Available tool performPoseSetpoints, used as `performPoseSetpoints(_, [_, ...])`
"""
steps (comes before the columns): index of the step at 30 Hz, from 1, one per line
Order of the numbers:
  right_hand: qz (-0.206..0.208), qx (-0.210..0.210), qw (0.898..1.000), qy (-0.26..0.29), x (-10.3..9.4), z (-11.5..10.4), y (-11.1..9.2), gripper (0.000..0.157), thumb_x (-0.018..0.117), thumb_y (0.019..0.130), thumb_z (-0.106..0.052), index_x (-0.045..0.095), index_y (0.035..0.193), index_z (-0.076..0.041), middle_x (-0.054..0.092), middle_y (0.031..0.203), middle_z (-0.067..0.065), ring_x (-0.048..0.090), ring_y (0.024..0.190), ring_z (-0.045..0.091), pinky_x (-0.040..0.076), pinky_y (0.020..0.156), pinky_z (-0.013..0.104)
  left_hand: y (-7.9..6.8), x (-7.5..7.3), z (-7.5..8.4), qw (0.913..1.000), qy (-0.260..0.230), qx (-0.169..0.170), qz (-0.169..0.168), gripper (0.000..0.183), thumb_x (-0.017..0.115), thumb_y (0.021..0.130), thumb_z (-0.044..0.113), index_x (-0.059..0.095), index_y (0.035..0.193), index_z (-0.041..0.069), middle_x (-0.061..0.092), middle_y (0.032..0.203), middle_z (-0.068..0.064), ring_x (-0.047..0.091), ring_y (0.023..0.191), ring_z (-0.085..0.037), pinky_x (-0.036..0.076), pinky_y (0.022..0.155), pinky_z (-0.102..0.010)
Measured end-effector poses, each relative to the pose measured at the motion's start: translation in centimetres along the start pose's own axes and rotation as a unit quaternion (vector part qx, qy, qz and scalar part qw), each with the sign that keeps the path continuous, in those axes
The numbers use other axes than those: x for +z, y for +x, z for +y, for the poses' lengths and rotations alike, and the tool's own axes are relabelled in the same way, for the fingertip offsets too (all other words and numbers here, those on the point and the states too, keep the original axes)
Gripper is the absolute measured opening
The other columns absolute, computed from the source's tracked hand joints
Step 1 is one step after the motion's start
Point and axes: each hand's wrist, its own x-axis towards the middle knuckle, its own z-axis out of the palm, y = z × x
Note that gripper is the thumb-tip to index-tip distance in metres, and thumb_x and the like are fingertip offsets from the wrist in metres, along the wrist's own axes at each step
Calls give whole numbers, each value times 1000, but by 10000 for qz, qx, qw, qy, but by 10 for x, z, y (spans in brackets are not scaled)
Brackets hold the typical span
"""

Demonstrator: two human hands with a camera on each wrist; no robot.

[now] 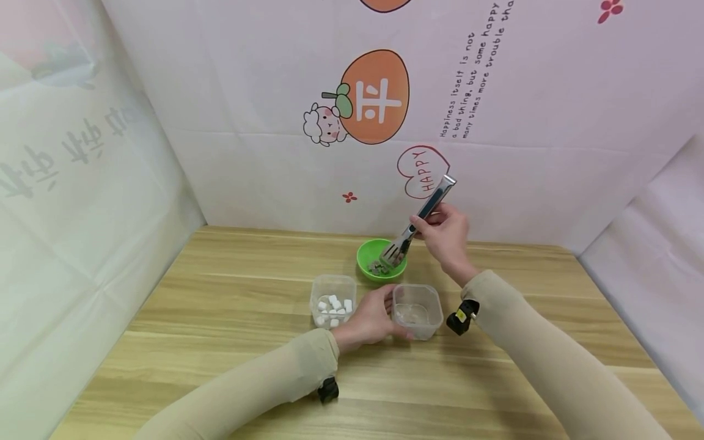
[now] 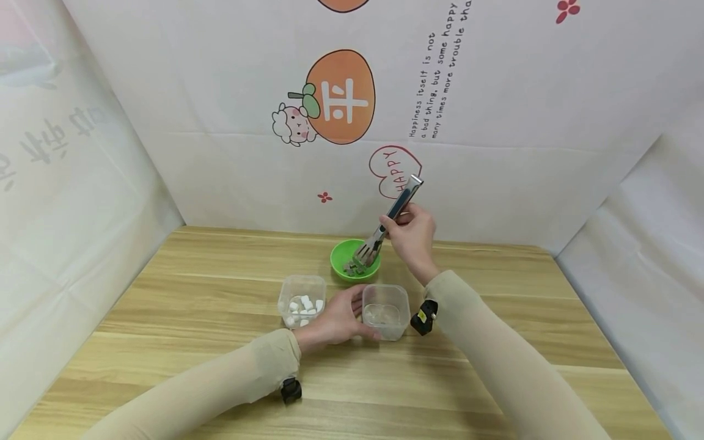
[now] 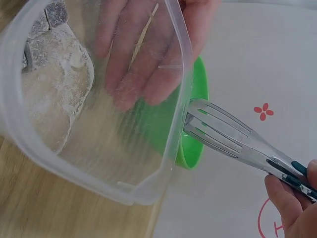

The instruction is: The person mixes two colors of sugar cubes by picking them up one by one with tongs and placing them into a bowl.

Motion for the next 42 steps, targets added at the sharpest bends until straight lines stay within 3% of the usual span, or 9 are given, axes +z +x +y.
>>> performPoseSetpoints(6, [-91, -152, 9998, -7, -1, -1, -2, 29, 80, 94, -7, 66, 116, 8, 74, 99, 24, 75, 75, 21, 66, 71, 34, 0, 0, 1, 10000, -33, -4, -20, 102, 98, 70, 2, 43, 156, 1, 52, 155, -15, 51, 142, -30, 43, 118, -37])
performPoseSetpoints(13, [-176, -695, 9974, -77, -20, -12, -15, 30, 80, 94, -9, 67, 114, 8, 74, 95, 21, 74, 74, 20, 67, 72, 37, -1, 0, 0, 9999, -110, 122, -12, 100, 98, 68, -1, 45, 154, -1, 54, 153, -17, 52, 141, -32, 44, 118, -37])
performPoseSetpoints(22, [-360, -1354, 9892, -441, -56, -33, -45, 23, 81, 93, -7, 68, 106, 7, 76, 91, 11, 72, 75, 12, 64, 68, 25, -1, 1, 0, 9999, -120, 103, 39, 102, 98, 66, -2, 45, 154, -1, 56, 151, -16, 53, 139, -32, 44, 117, -37])
performPoseSetpoints(28, [-439, -1739, 9782, -1050, -70, -36, -63, 20, 84, 91, -7, 74, 107, 0, 77, 89, 10, 72, 75, 8, 60, 68, 17, 0, 0, -2, 9999, -87, 98, 29, 102, 99, 67, 0, 45, 154, 0, 56, 152, -16, 53, 140, -31, 44, 118, -38])
performPoseSetpoints(37, [-1041, -1754, 9663, -1567, -67, -18, -83, 17, 86, 89, -6, 72, 100, -8, 76, 82, 1, 74, 75, 14, 52, 52, 22, -1, 0, -2, 10000, 46, 44, 38, 103, 99, 69, 2, 45, 156, 2, 55, 153, -13, 53, 140, -28, 44, 118, -38])
performPoseSetpoints(42, [-1402, -1607, 9632, -1636, -61, -7, -88, 17, 84, 90, -4, 70, 98, -11, 75, 82, -2, 74, 76, 16, 54, 55, 26, -2, 1, -1, 9999, 110, 84, 76, 101, 99, 68, 1, 47, 154, 2, 57, 151, -13, 55, 138, -28, 45, 116, -38])
